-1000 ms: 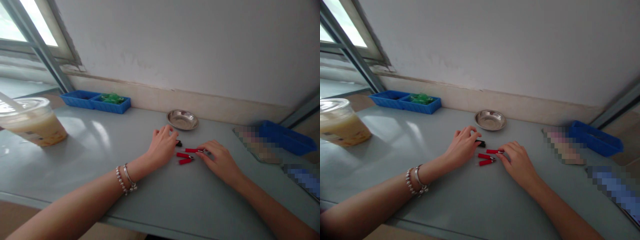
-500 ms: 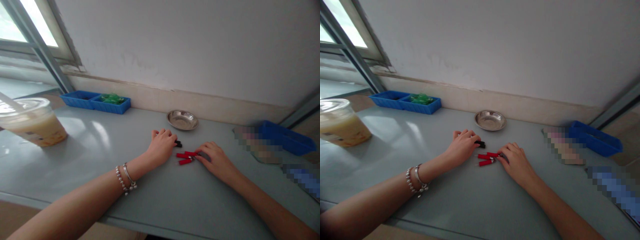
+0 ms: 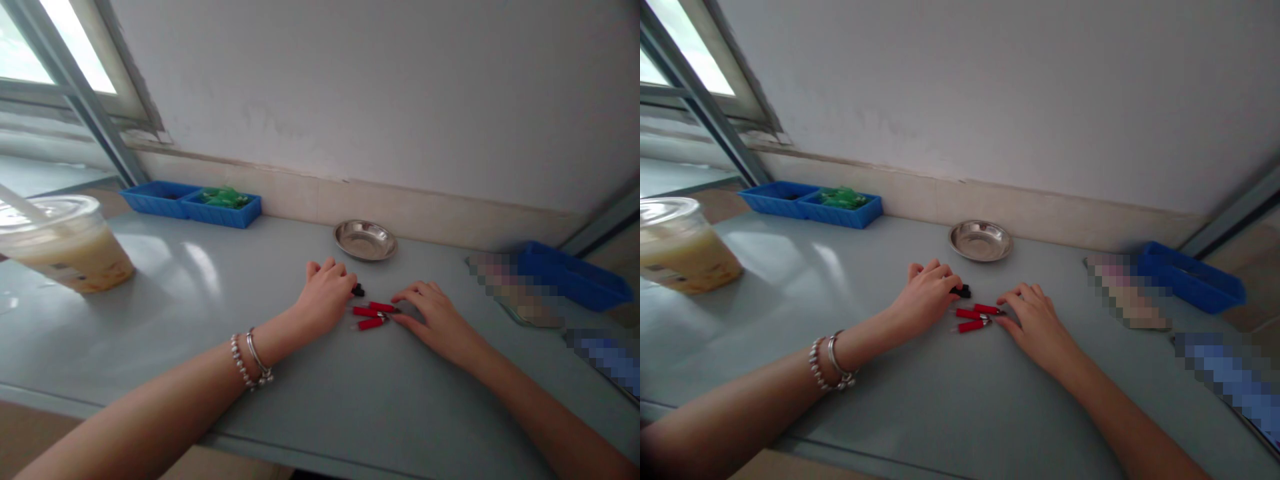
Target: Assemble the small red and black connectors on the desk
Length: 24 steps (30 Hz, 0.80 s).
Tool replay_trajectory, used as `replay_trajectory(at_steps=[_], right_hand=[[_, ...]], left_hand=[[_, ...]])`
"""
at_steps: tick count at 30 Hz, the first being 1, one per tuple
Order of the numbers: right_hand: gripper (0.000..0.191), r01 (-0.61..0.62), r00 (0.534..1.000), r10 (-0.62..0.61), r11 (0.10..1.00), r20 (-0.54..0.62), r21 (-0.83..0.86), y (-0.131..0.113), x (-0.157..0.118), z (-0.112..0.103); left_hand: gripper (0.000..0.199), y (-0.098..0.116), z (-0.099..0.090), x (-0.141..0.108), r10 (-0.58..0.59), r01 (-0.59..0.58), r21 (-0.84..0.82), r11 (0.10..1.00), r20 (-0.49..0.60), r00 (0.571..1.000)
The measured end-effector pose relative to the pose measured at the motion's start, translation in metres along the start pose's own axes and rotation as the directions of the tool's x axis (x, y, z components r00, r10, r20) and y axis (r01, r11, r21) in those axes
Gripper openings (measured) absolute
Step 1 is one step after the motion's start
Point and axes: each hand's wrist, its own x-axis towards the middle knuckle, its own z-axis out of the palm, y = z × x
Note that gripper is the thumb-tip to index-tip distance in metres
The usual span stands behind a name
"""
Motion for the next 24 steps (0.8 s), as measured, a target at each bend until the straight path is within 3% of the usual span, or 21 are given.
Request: replay_trajectory(at_steps=[14,24], right_hand=[[0.015,-0.006,0.997,0.003,0.999,0.073,0.039,0.008,0.0,0.0],[0.022,-0.031,0.999,0.031,1.0,-0.04,0.007,0.005,-0.002,-0.005]], left_hand=[[0.009,0.009,-0.006,0.002,-0.049,0.045,-0.05,0.998,-0.087,0.995],[0.006,0.01,-0.006,0.002,-0.043,0.038,-0.053,0.998,-0.102,0.994]])
